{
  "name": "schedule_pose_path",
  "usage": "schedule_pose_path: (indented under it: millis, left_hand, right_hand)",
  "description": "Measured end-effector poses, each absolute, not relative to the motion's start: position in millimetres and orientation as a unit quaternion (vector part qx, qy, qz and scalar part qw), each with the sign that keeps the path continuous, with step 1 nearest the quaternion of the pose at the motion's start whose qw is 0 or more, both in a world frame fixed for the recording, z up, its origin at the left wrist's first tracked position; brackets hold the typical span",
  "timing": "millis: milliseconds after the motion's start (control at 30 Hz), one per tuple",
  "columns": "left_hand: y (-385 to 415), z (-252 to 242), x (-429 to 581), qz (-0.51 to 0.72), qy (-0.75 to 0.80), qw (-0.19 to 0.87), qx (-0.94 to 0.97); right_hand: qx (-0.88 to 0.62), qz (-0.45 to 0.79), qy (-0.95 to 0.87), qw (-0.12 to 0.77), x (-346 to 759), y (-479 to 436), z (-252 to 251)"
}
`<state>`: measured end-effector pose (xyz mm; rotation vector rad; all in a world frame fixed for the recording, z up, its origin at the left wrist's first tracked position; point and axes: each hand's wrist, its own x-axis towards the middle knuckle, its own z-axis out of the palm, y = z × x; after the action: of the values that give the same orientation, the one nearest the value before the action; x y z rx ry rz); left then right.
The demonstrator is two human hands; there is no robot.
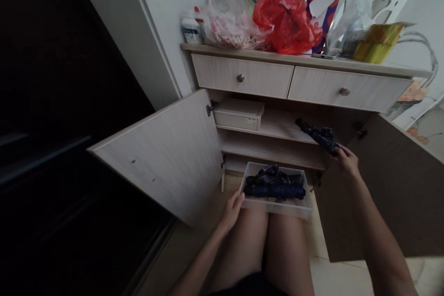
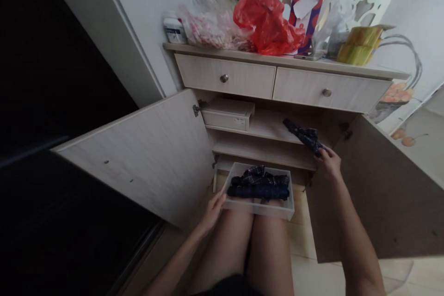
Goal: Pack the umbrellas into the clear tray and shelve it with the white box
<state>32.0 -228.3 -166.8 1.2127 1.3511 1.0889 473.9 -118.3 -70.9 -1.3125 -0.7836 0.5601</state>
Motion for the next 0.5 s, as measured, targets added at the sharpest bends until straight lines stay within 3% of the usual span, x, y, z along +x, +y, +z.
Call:
schedule_pose_path:
  millis: [233, 400, 500]
  left_hand:
    - [-231.7, -172.3, 33.5, 0.453, 0.556, 0.497, 0.489]
    - [-232.0, -176.0, 34.8, 0.459, 0.549, 0.491, 0.497]
    - [-231.7, -177.8, 35.5, 0.466, 0.542, 0.480, 0.508]
  right_hand:
    - [-0.568, 0.359, -0.579, 0.462, 440.4, -217.9, -70.4]
    - [-0.497, 0.432, -0.688, 0.306, 407.6, -226.6, -74.7]
    - [-0.466, 0.411, -0.747, 0.236, 391.6, -219.2, -83.1]
